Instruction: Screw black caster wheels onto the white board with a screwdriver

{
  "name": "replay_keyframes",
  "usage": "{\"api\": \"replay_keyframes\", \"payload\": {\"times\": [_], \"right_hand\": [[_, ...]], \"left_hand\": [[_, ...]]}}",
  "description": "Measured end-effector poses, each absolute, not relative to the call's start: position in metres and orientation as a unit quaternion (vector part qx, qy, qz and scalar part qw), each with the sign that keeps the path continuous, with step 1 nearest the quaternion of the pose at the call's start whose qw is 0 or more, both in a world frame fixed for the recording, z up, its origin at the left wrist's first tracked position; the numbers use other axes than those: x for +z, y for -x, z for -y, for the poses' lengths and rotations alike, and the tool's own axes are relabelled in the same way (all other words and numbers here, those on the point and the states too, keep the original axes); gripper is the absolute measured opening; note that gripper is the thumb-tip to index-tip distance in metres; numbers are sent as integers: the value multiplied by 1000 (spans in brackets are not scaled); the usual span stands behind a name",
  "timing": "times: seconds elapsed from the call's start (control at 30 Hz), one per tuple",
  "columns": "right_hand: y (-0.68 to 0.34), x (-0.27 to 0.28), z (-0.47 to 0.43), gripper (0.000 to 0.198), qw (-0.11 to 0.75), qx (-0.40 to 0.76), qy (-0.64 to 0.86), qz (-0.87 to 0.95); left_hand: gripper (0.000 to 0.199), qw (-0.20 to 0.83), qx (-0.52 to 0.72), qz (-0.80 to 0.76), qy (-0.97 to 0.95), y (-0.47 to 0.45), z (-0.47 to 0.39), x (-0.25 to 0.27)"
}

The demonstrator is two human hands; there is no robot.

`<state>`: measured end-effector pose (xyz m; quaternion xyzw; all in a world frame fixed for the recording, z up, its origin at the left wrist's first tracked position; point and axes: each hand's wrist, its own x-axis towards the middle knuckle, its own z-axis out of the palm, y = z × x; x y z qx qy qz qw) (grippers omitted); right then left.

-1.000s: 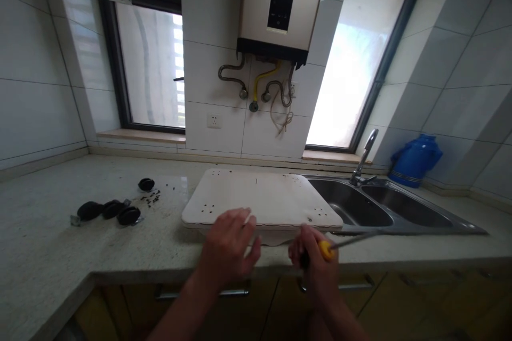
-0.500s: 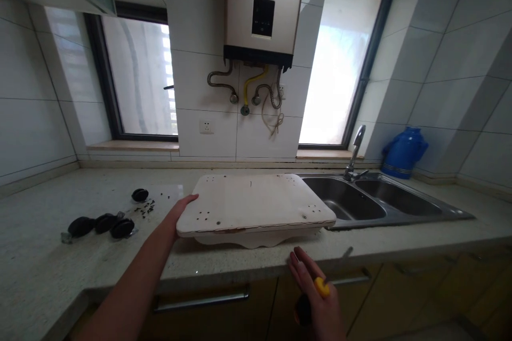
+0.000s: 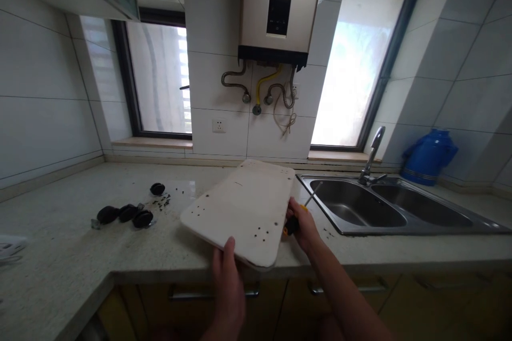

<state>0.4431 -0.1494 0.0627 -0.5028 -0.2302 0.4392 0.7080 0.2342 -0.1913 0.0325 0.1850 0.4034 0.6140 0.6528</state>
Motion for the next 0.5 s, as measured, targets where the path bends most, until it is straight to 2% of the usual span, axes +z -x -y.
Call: {"api": "replay_keyframes", "payload": {"times": [0.17,0.27,0.4,0.5], "right_hand": [[-460,68,130,45,626,499,545,251],[-460,58,131,46,588,493,577,280],[-471,50,122,44,571,409,637,319],[-488,51,100,44,551,327,686,345]], "left_hand": [[54,690,590,-335,-251,-269,202,22],[61,687,597,-320,-264,-277,193,20],[77,672,527,-363,-372,-276,199,9],[84,666,381,-264,-585,-249,212,-4]]}}
